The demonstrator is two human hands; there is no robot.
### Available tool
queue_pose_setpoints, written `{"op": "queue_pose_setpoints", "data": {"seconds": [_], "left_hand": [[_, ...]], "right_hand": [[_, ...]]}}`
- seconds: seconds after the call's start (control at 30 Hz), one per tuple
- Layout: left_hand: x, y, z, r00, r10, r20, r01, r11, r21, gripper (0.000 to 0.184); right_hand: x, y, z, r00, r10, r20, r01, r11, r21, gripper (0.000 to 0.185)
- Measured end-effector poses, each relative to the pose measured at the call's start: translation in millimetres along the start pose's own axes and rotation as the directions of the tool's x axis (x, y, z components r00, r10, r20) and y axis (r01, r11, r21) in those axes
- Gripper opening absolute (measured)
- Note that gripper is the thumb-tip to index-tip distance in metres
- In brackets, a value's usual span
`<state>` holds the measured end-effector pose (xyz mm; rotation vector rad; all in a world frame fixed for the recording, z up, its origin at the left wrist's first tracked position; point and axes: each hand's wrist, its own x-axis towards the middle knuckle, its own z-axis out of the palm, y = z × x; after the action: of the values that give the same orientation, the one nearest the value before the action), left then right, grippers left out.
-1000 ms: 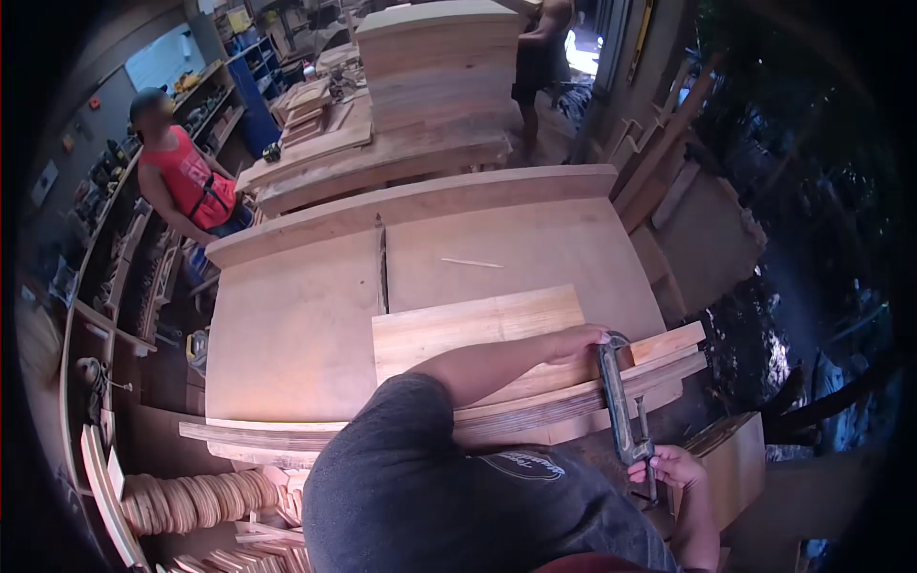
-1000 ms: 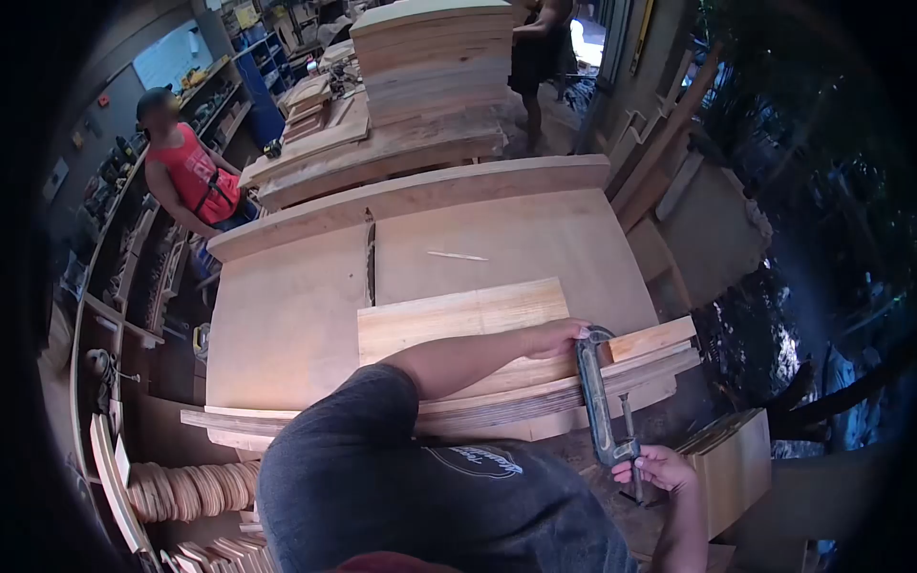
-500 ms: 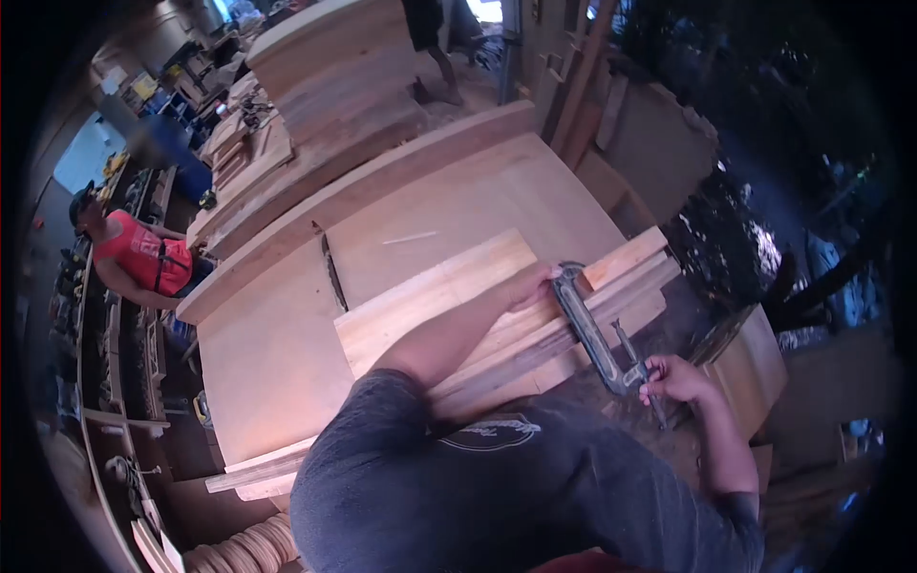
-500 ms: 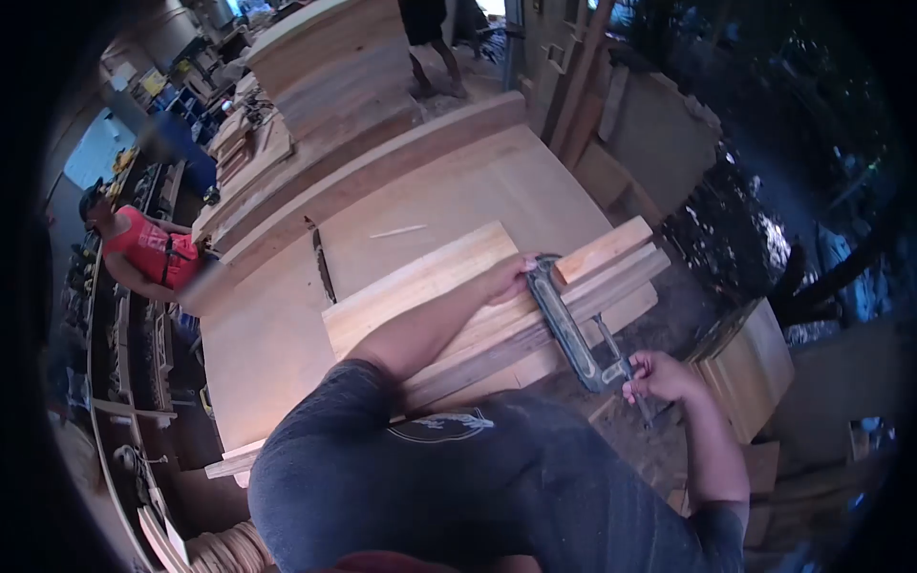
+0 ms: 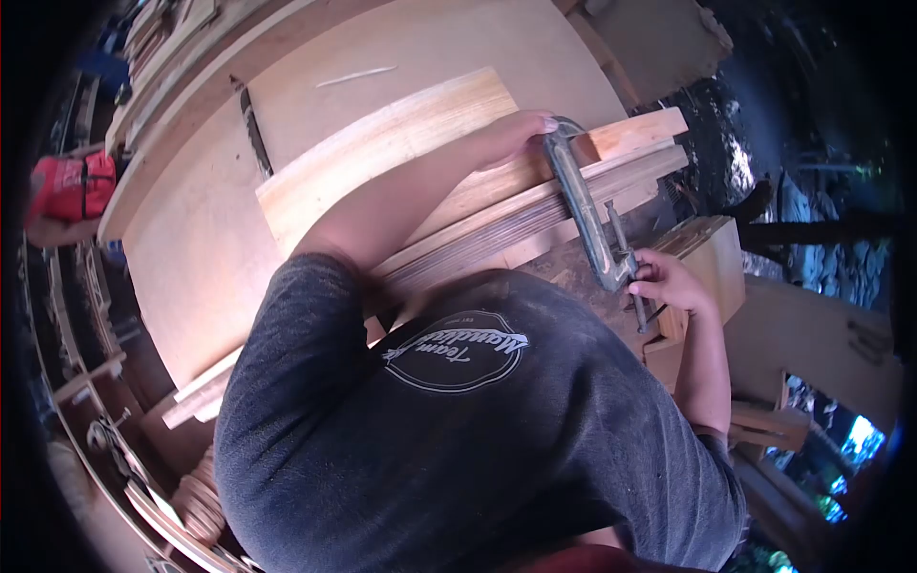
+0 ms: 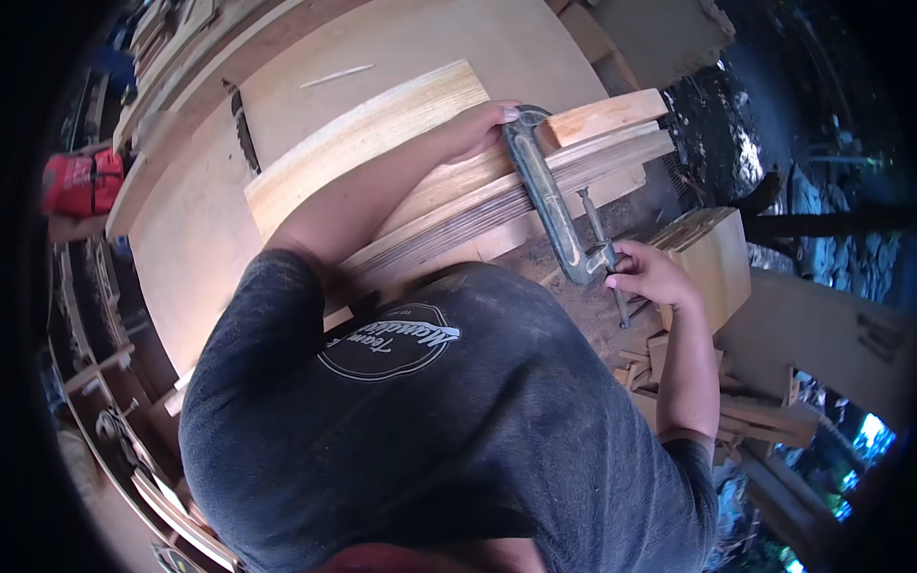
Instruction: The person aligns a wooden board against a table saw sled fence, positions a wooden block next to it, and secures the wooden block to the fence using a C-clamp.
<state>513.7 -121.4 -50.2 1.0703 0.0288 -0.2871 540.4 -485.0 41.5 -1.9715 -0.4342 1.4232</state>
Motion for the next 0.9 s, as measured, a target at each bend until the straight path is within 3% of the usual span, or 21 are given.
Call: {"op": "queue_pose_setpoints", "data": {"seconds": [0.03,0.1,0.17,0.23,0.37,0.43,0.47,0.77,0.9], "left_hand": [[0,-1,0,1.0,0.013,-0.026,-0.014,1.0,-0.022,0.036],[0,1,-1,0.999,0.007,0.035,-0.008,0.999,0.041,0.029],[-6,4,1,0.996,0.064,0.054,-0.069,0.993,0.1,0.024],[-6,5,3,0.997,0.065,0.049,-0.068,0.996,0.062,0.022],[-4,0,2,0.994,0.089,0.064,-0.093,0.994,0.058,0.024],[-3,-1,1,0.993,0.103,0.06,-0.107,0.993,0.059,0.024],[-2,-2,0,0.992,0.111,0.062,-0.114,0.992,0.06,0.024],[2,-7,-2,0.987,0.133,0.088,-0.138,0.989,0.046,0.028],[3,-10,-5,0.984,0.128,0.122,-0.138,0.988,0.073,0.028]], "right_hand": [[2,0,-13,1.0,0.011,0.023,-0.01,1.0,-0.026,0.036],[9,2,-50,0.983,-0.152,-0.103,0.156,0.987,0.03,0.043],[42,-1,-84,0.788,-0.372,-0.49,0.359,0.925,-0.124,0.042],[65,-39,-84,0.553,-0.463,-0.692,0.365,0.882,-0.298,0.049],[105,-64,-93,0.613,-0.388,-0.688,0.363,0.912,-0.191,0.065],[103,-77,-87,0.66,-0.23,-0.715,0.057,0.965,-0.258,0.087],[104,-76,-85,0.65,-0.259,-0.715,0.077,0.958,-0.277,0.09],[100,-91,-71,0.64,-0.169,-0.749,0.03,0.98,-0.195,0.092],[103,-91,-66,0.569,-0.266,-0.778,0.131,0.964,-0.233,0.082]]}}
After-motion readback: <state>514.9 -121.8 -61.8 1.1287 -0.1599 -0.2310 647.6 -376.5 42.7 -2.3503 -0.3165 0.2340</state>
